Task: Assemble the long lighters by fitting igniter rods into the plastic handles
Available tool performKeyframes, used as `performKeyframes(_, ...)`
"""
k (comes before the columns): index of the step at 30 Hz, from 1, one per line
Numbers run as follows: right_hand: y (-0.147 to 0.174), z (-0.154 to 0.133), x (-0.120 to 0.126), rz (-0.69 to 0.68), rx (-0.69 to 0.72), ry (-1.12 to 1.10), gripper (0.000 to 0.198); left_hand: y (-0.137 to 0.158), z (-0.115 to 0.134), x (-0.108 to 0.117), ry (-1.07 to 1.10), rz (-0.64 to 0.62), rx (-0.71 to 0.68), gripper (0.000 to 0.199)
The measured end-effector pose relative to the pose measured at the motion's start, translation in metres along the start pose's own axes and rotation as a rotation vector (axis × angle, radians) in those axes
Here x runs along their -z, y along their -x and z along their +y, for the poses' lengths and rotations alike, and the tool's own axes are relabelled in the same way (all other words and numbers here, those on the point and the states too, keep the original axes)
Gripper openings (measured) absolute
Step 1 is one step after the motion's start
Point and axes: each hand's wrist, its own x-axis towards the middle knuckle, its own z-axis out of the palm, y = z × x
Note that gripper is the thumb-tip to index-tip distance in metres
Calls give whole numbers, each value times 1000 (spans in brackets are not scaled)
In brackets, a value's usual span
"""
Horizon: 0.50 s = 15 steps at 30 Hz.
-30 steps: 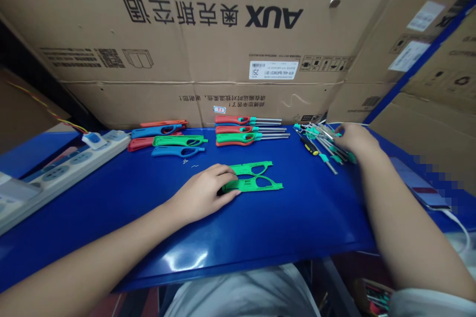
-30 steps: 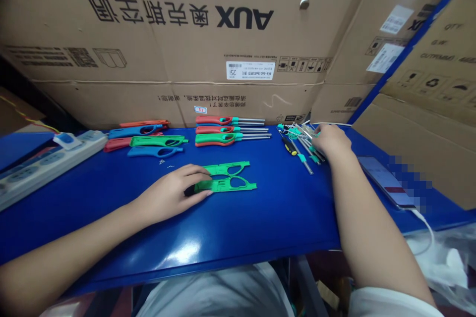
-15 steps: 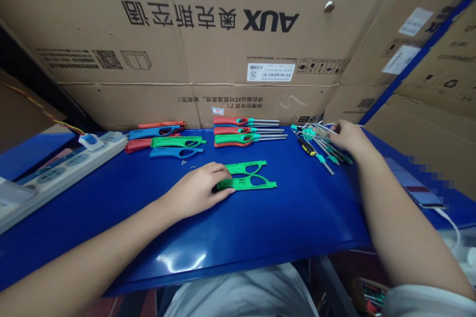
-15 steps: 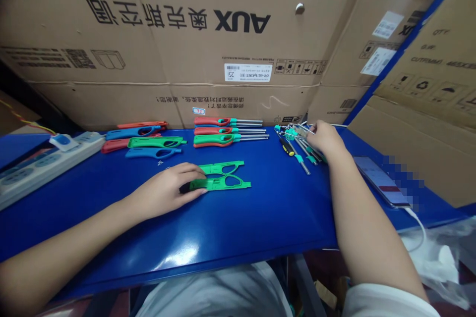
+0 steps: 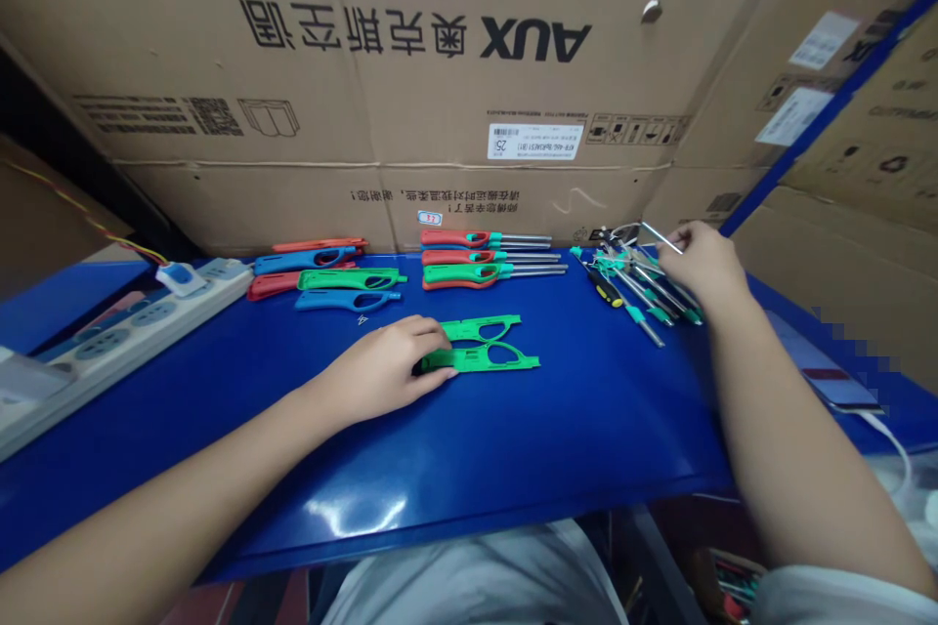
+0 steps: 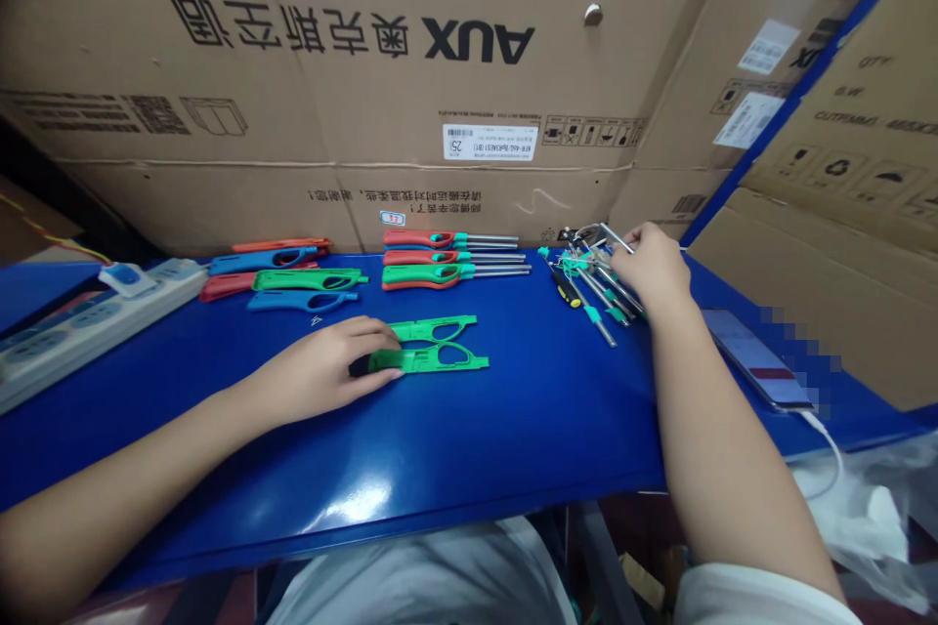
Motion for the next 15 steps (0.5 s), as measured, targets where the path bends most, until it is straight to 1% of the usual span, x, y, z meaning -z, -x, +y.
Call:
performKeyframes(3,-5,4,-6,-61,-10,28,20,0,1,1,-6,-1,1,24)
performKeyframes(8,-20,14,-31,-183,8,63,18,-1,2,2,-19,-12,1,25)
performKeyframes(12,-24,16,-47,-172,25,53,16,-1,2,1,-18,-4,-11,24)
performKeyframes(15,-22,15,-50,-124,47,30,21,-1,2,1,-27,-2,-11,24)
